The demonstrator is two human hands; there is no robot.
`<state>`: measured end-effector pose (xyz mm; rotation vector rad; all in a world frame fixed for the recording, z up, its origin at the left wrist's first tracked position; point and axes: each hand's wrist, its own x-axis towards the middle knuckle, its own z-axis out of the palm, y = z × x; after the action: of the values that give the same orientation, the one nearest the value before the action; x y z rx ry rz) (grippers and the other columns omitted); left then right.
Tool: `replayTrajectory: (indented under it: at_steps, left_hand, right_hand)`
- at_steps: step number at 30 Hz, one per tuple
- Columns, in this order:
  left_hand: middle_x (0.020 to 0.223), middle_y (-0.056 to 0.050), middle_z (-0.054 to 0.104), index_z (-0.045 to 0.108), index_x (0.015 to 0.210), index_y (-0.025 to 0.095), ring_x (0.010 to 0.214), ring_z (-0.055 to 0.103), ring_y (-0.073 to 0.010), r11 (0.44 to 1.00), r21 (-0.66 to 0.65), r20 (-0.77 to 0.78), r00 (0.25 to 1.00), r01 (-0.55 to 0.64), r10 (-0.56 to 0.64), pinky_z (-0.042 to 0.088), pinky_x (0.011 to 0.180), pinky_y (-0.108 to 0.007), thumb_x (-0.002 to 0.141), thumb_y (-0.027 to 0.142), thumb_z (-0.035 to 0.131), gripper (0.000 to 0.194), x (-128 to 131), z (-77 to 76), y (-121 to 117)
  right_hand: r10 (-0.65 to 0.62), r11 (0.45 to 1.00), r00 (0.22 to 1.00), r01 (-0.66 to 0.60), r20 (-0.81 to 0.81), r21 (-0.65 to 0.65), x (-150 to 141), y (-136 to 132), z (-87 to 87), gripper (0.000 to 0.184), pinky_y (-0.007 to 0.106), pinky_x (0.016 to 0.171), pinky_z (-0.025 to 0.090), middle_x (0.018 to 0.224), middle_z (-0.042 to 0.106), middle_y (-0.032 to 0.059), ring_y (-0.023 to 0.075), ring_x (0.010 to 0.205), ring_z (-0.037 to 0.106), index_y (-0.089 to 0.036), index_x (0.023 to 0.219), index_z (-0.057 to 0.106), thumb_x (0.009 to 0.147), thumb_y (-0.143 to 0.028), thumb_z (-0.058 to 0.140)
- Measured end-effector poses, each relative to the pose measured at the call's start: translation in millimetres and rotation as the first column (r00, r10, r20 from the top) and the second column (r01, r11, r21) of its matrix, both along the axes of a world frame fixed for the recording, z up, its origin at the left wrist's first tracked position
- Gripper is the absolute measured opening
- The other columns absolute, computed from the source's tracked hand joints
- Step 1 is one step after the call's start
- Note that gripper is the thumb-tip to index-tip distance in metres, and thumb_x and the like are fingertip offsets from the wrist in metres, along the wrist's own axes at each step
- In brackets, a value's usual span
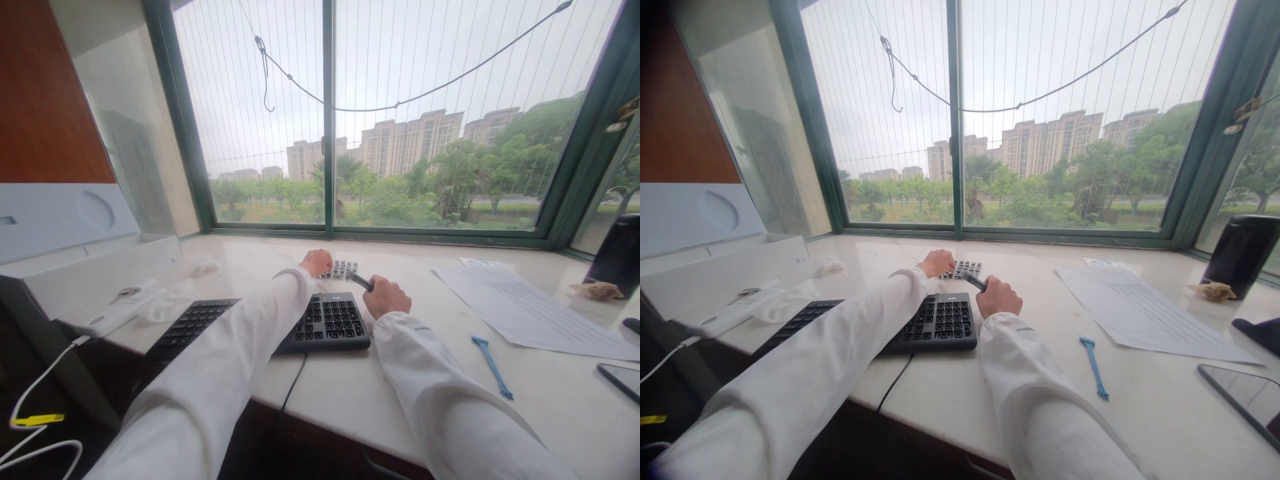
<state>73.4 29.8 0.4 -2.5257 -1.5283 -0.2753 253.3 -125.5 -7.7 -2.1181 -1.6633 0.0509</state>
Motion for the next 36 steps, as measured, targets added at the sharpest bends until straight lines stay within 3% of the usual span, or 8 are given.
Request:
replayTrajectory:
  at_steps: [6, 11, 16, 21, 25, 30, 33, 36]
  left_hand:
    - [0.088, -0.003, 0.070, 0.075, 0.083, 0.027, 0.083, 0.062, -0.0184, 1.000, 0.017, 0.030, 0.999, 0.018, -0.018, 0.045, 0.075, -0.026, 0.073, 0.027, 0.061, 0.017, -2.0, 6.6, -7.7]
    - [0.093, -0.001, 0.069, 0.074, 0.082, 0.027, 0.084, 0.061, -0.0178, 0.998, 0.063, 0.068, 0.997, 0.016, -0.021, 0.044, 0.075, -0.025, 0.077, 0.029, 0.058, 0.017, -14.1, 23.1, -25.0]
    - [0.097, 0.001, 0.068, 0.073, 0.083, 0.026, 0.081, 0.060, -0.0158, 0.994, 0.105, 0.072, 0.997, 0.012, -0.019, 0.044, 0.076, -0.025, 0.081, 0.029, 0.054, 0.019, -38.4, 42.5, -59.5]
    - [0.099, 0.002, 0.067, 0.072, 0.086, 0.027, 0.086, 0.060, -0.0173, 0.993, 0.088, 0.105, 0.992, -0.082, 0.073, 0.043, 0.080, -0.027, 0.083, 0.037, 0.056, 0.019, -70.5, 51.2, -110.4]
    - [0.102, 0.000, 0.065, 0.071, 0.094, 0.029, 0.090, 0.059, -0.0176, 0.976, 0.120, 0.166, 0.973, -0.182, 0.161, 0.043, 0.082, -0.028, 0.087, 0.041, 0.050, 0.025, -93.1, 39.7, -163.7]
    - [0.089, -0.005, 0.064, 0.069, 0.093, 0.023, 0.086, 0.057, -0.0173, 0.931, 0.221, 0.256, 0.938, -0.290, 0.232, 0.045, 0.075, -0.028, 0.094, 0.039, 0.036, 0.037, -104.4, 4.0, -230.8]
    - [0.089, -0.005, 0.062, 0.068, 0.095, 0.023, 0.090, 0.054, -0.0172, 0.918, 0.293, 0.349, 0.924, -0.266, 0.157, 0.045, 0.078, -0.028, 0.094, 0.037, 0.036, 0.035, -105.2, -14.1, -257.3]
    - [0.094, -0.004, 0.061, 0.068, 0.099, 0.025, 0.092, 0.053, -0.0159, 0.931, 0.323, 0.384, 0.922, -0.170, 0.035, 0.044, 0.084, -0.029, 0.092, 0.038, 0.044, 0.028, -106.9, -22.3, -269.0]
  right_hand:
    - [0.011, 1.000, 1.000, -0.011, -0.002, 0.016, -0.4, 0.7, -0.4, 0.028, 0.036, 0.071, 0.044, 0.087, 0.065, 0.0079, 0.0243, 0.083, 0.062, -0.028, 0.097, 0.066, 0.075, -0.026, 0.049]
    - [0.020, 0.999, 1.000, -0.020, -0.009, 0.028, -0.6, -0.5, 1.3, 0.027, 0.036, 0.070, 0.044, 0.087, 0.065, 0.0085, 0.0243, 0.082, 0.061, -0.028, 0.096, 0.065, 0.075, -0.026, 0.048]
    - [0.039, 0.998, 0.999, -0.039, -0.013, 0.039, -0.5, -1.8, 2.3, 0.026, 0.037, 0.069, 0.043, 0.086, 0.065, 0.0083, 0.0249, 0.080, 0.061, -0.028, 0.094, 0.065, 0.076, -0.028, 0.047]
    - [0.038, 0.999, 0.999, -0.037, -0.020, 0.036, 0.3, -0.1, 0.6, 0.026, 0.037, 0.070, 0.042, 0.087, 0.064, 0.0092, 0.0247, 0.080, 0.061, -0.028, 0.096, 0.065, 0.075, -0.029, 0.049]
    - [0.036, 0.998, 0.999, -0.035, -0.033, 0.045, 1.3, 1.7, 0.3, 0.027, 0.036, 0.070, 0.041, 0.087, 0.064, 0.0106, 0.0244, 0.080, 0.060, -0.027, 0.097, 0.067, 0.073, -0.030, 0.053]
    - [0.017, 0.991, 0.998, -0.009, -0.057, 0.136, 1.4, 3.4, -2.1, 0.023, 0.035, 0.068, 0.040, 0.083, 0.064, 0.0113, 0.0249, 0.077, 0.059, -0.027, 0.091, 0.068, 0.072, -0.030, 0.056]
    - [0.003, 0.969, 0.995, 0.022, -0.101, 0.246, 1.2, 3.0, -3.5, 0.019, 0.034, 0.067, 0.039, 0.078, 0.064, 0.0114, 0.0242, 0.074, 0.059, -0.026, 0.088, 0.067, 0.073, -0.032, 0.057]
    - [0.028, 0.917, 0.983, 0.048, -0.183, 0.396, -0.9, 0.2, 0.2, 0.019, 0.033, 0.064, 0.037, 0.075, 0.063, 0.0097, 0.0230, 0.070, 0.057, -0.023, 0.086, 0.064, 0.074, -0.037, 0.057]
